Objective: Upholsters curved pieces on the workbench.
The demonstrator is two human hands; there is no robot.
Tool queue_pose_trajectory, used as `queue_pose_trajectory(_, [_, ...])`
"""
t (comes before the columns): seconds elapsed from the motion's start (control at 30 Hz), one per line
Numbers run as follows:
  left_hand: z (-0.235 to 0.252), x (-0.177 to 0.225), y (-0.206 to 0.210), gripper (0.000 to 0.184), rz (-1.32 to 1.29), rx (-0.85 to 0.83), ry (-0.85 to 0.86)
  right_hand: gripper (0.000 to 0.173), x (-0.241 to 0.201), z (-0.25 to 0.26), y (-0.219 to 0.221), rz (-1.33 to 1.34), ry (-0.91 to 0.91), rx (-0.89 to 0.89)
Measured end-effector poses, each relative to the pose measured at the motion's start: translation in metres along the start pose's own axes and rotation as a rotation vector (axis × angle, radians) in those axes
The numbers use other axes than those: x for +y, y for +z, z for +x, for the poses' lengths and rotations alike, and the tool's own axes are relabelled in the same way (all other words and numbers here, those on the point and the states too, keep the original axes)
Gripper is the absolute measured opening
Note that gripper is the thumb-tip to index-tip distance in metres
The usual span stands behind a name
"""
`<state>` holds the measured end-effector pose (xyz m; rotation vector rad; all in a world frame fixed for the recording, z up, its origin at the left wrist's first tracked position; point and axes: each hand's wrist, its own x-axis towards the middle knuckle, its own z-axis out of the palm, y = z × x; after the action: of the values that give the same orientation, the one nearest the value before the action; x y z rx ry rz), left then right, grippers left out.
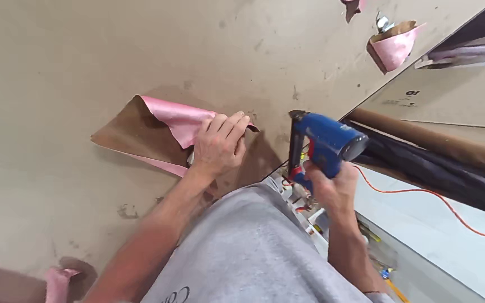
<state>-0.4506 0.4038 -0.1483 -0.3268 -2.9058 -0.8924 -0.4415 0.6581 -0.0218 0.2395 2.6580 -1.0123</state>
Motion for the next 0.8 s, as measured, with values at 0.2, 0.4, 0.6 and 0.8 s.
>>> queue_pose_trajectory(0.2, [0.006,0.024,0.008,0.022,0.285,0.021,-0.021,0.029,0.034,0.014,-0.013,-0.063,-0.022,0.065])
queue_pose_trajectory(0.4, [-0.01,0.011,0.021,0.012,0.2,0.222,0.053,0.029,0.048,0.002,0.004,0.072,-0.024,-0.027])
queue_pose_trajectory(0.6, [-0.006,0.012,0.023,0.015,0.195,0.204,0.035,0.031,0.052,0.005,0.003,0.079,-0.044,-0.113])
queue_pose_trajectory(0.8, [-0.009,0.008,0.018,0.015,0.098,0.108,0.081,0.031,0.043,0.015,0.001,0.048,-0.032,-0.159])
